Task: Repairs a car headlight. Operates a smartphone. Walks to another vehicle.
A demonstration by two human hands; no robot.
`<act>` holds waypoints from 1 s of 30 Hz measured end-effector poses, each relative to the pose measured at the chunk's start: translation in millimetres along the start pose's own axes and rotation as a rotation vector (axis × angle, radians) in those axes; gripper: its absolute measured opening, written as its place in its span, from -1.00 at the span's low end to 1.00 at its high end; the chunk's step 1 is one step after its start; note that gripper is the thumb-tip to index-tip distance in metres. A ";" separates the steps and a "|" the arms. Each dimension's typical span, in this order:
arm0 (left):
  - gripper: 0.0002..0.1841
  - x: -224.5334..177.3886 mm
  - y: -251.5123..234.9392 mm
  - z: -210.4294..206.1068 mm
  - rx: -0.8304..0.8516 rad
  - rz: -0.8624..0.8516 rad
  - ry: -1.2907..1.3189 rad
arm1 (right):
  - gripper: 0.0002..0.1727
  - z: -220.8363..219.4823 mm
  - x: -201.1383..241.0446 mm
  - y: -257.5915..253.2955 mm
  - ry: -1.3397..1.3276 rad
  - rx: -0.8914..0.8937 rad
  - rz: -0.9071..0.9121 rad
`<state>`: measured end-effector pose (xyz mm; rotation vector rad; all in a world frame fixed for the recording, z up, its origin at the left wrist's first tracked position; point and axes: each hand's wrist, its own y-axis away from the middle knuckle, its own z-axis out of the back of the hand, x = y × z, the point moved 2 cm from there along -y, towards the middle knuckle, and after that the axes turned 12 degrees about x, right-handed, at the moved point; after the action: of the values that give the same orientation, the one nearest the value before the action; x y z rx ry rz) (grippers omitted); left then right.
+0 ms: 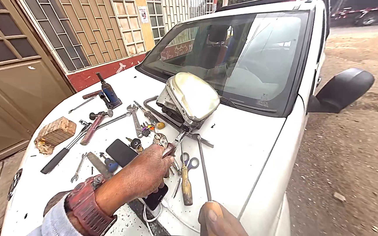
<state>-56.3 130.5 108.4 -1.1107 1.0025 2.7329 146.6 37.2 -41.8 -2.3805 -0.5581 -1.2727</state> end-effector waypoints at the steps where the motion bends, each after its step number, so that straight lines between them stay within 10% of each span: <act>1: -0.65 0.1 0.1 -0.4 -0.003 0.001 0.001 | -0.57 0.2 0.9 0.3 -0.040 0.012 -0.002; 30: -0.66 -0.7 -1.7 -1.4 -0.033 0.004 0.031 | -0.63 -26.8 0.1 -9.7 0.159 -0.109 -0.004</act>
<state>-54.6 131.1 107.2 -1.1608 0.9678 2.7531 123.2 31.9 -26.5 -2.3367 -0.4566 -1.5139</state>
